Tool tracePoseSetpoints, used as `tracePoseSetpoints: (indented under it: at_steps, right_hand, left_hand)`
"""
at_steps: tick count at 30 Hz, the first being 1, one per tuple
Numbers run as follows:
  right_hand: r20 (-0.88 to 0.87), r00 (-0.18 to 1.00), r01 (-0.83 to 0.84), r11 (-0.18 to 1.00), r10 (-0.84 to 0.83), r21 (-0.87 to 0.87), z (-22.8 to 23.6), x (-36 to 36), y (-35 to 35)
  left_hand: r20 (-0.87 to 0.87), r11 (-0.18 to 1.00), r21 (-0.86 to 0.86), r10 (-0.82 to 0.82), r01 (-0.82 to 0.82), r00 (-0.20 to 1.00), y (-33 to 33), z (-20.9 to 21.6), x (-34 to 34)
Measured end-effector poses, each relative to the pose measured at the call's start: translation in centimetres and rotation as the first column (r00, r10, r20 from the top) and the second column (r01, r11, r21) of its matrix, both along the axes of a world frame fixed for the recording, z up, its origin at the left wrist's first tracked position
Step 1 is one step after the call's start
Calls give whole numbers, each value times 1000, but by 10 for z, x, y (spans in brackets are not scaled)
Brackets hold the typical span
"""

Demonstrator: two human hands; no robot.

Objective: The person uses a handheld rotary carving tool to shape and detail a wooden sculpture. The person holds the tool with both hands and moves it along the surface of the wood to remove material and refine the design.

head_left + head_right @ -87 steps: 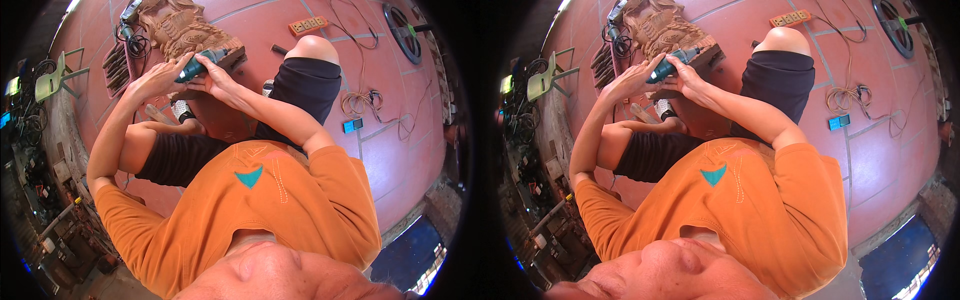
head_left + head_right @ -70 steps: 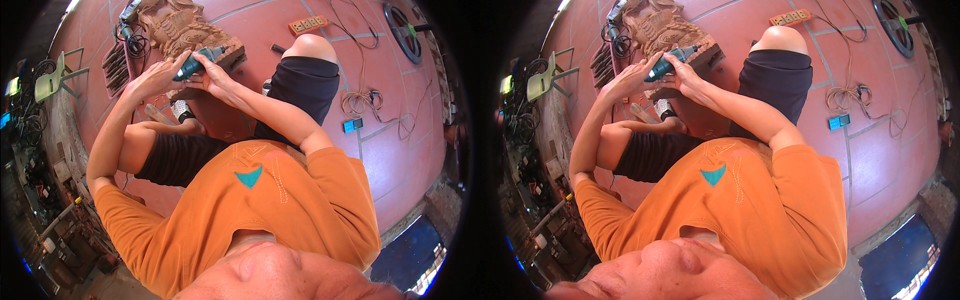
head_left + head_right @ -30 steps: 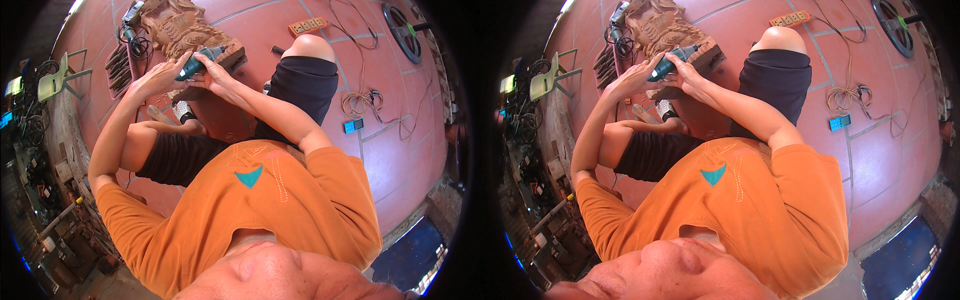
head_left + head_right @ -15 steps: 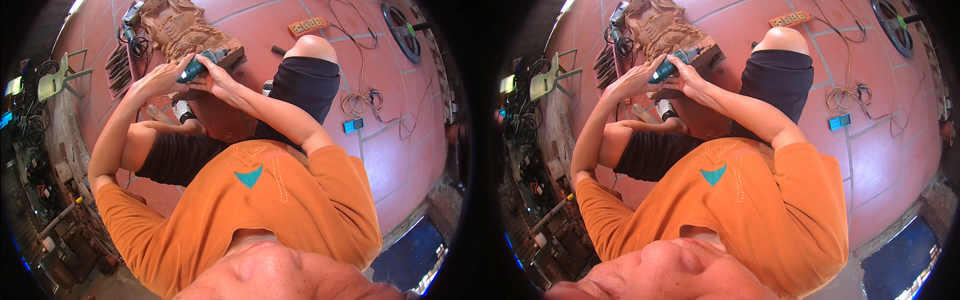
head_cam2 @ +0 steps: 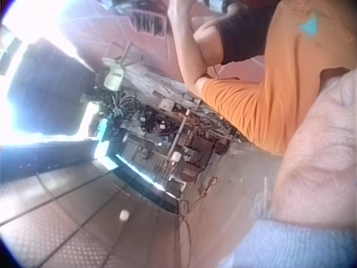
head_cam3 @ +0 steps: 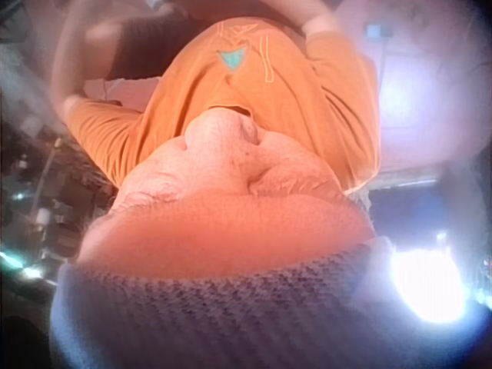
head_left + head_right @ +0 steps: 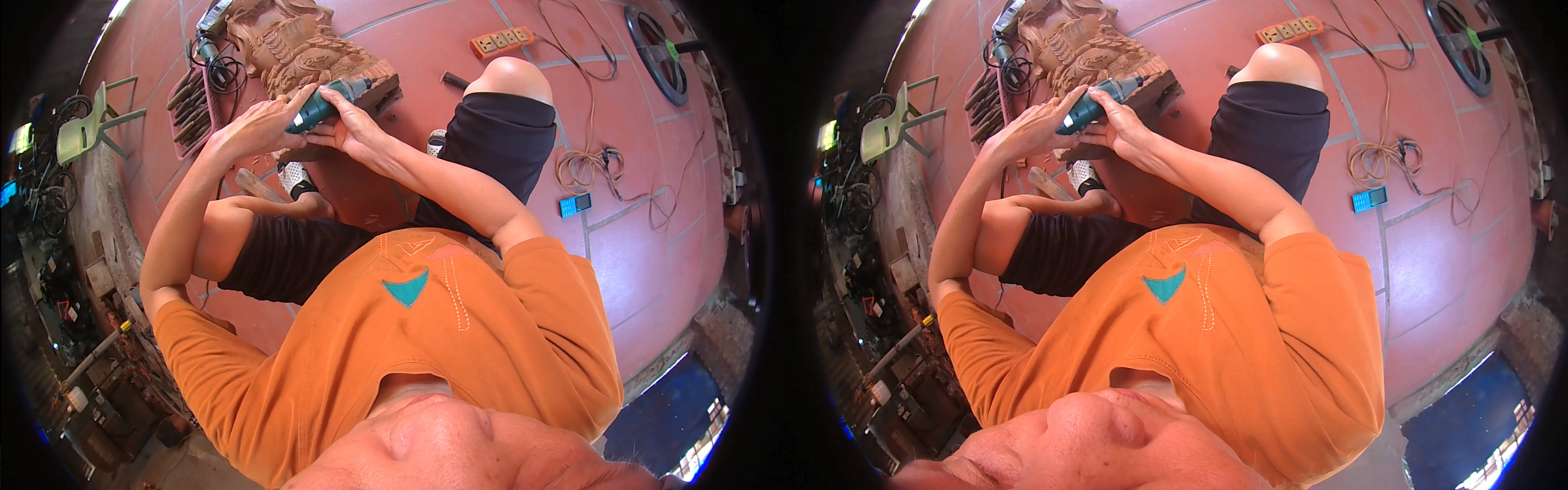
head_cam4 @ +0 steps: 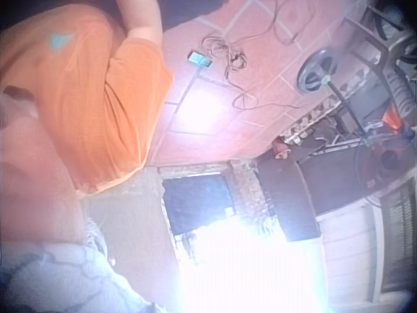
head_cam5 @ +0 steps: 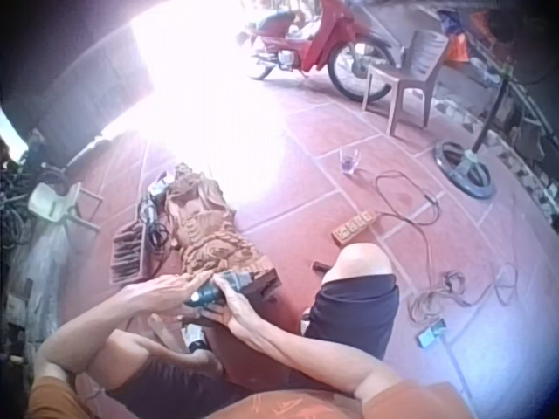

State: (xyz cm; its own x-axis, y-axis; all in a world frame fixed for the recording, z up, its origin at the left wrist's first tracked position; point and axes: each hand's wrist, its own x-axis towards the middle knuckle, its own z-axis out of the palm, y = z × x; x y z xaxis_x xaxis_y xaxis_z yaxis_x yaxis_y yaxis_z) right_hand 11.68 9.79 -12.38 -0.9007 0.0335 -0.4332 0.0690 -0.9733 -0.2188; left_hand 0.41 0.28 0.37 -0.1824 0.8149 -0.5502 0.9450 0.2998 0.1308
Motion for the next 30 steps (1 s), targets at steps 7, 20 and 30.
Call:
tracePoseSetpoints:
  at_steps: [7, 20, 30]
  right_hand:
    - [-20, 1000, 8, 1000, -8, 7, -4, -4, 1]
    - [-57, 998, 22, 999, -21, 24, -5, -5, 1]
    - [-72, 997, 17, 999, -14, 46, -9, -9, 4]
  left_hand:
    - [-15, 999, 34, 0, 0, 1000, -3, -4, -2]
    - [-44, 995, 98, -21, 25, 999, -9, -15, -5]
    - [-53, 999, 4, 38, -38, 998, 0, -5, 2]
